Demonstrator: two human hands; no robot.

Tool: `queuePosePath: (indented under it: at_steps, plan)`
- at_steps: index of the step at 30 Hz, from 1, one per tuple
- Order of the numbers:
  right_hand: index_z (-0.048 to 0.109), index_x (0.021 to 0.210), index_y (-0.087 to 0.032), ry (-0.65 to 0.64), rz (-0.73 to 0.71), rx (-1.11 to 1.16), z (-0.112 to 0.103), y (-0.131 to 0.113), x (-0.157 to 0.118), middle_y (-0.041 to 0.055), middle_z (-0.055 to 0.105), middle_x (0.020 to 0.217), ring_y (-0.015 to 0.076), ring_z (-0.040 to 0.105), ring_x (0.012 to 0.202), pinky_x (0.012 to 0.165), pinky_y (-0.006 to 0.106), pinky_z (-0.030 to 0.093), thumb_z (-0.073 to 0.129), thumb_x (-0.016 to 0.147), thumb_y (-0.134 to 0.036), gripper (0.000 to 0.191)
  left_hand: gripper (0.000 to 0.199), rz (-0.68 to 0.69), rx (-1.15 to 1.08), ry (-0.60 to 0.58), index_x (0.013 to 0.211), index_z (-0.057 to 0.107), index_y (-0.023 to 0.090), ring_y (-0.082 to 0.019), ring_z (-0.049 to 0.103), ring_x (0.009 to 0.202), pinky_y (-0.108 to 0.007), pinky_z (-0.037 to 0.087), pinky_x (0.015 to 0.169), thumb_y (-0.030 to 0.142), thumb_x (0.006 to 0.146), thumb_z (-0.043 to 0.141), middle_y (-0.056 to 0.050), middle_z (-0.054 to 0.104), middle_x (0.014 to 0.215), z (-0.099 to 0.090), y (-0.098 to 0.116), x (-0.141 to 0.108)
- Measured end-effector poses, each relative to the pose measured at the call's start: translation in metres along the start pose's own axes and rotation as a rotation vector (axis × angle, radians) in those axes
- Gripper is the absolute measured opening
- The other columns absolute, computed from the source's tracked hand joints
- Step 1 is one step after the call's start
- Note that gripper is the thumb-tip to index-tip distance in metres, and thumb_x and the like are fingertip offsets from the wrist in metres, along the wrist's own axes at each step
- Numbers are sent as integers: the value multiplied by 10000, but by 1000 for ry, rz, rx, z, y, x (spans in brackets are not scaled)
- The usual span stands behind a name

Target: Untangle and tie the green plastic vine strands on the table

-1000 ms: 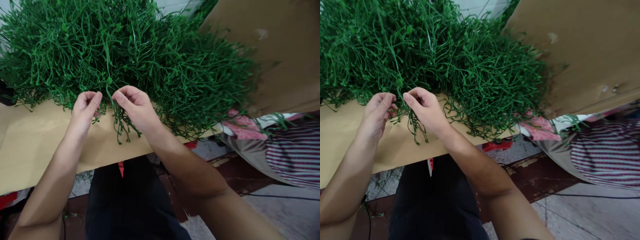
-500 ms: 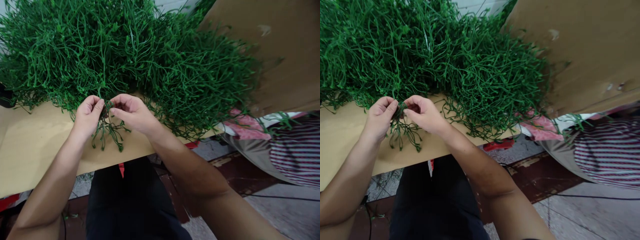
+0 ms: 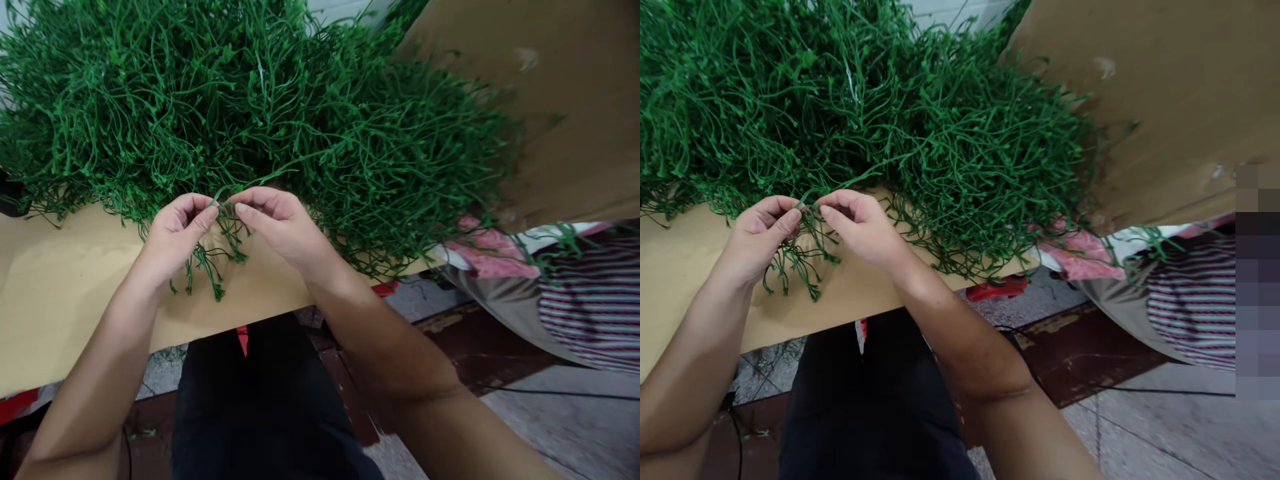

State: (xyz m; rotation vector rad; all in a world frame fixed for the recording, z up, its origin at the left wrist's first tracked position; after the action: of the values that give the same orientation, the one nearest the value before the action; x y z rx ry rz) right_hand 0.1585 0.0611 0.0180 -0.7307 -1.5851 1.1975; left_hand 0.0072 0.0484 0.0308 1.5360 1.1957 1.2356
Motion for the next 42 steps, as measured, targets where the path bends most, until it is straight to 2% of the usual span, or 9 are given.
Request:
queuePosePath:
  at_steps: [3,7,10,15,18,23,29,35,42]
  plan:
    - [557,796,-157,100,-48,-89,1,-5,-4,15,568,776,96,516,724,692,264,455,565,809,-443,287,257,-14,-9,33,738,601,160,-66,422,554,-204,379,539,379,664,712,25,529,644,-1,-1,1]
    - [530,791,-147,85,-64,-146,11,-4,-7,13,529,763,96,494,712,651,252,432,635,738,-480,354,256,-13,9,49,721,598,163,-74,449,582,-202,388,549,388,666,707,21,539,646,0,-2,1]
    - [529,783,-146,52,-24,-147,19,1,-5,-11,494,695,80,461,646,588,232,396,640,744,-403,283,233,22,29,47,720,599,165,-81,470,608,-206,405,570,374,677,692,18,551,665,1,-3,1]
    - [572,770,-133,35,41,-84,20,8,-2,-23,506,625,62,432,561,525,218,359,510,784,-190,85,159,80,156,38,716,600,167,-93,472,609,-214,406,565,319,707,647,16,550,650,1,-2,0]
    - [602,770,-130,18,25,-100,16,8,-2,-11,547,633,74,470,588,550,223,389,489,781,-174,122,124,106,231,44,722,599,171,-95,466,600,-215,399,560,293,727,617,18,546,639,0,-2,-1]
    - [613,834,-123,-50,-19,-108,9,7,-4,22,615,738,97,526,654,595,238,440,584,771,-314,203,128,106,245,64,725,594,172,-93,447,593,-209,378,542,299,735,605,20,526,634,-2,-4,0]
    - [628,857,-137,59,-176,-442,0,-2,-10,36,575,783,113,517,708,658,258,437,553,802,-247,144,177,131,257,30,725,576,174,-106,464,620,-221,389,580,344,776,570,10,526,641,0,-5,1]
    - [569,868,-153,36,-164,-439,1,-3,-12,30,538,795,120,507,740,651,249,433,527,804,-196,87,186,141,314,34,729,569,181,-111,455,614,-229,376,586,350,802,544,11,523,633,-1,-7,0]
    - [530,869,-168,132,-170,-607,5,-4,-16,44,421,893,130,462,810,724,282,432,536,800,-197,76,184,146,328,47,728,563,189,-118,464,615,-233,373,583,354,806,542,12,519,626,-3,-9,0]
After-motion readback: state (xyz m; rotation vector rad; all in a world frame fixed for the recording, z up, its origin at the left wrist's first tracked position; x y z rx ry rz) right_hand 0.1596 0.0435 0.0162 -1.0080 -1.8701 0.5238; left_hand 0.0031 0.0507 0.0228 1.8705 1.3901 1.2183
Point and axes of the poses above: each hand's wrist, its own x-axis towards the middle knuckle, its own z-axis out of the palm, y = z × x, the point moved 3 cm from there along x, towards the middle knuckle
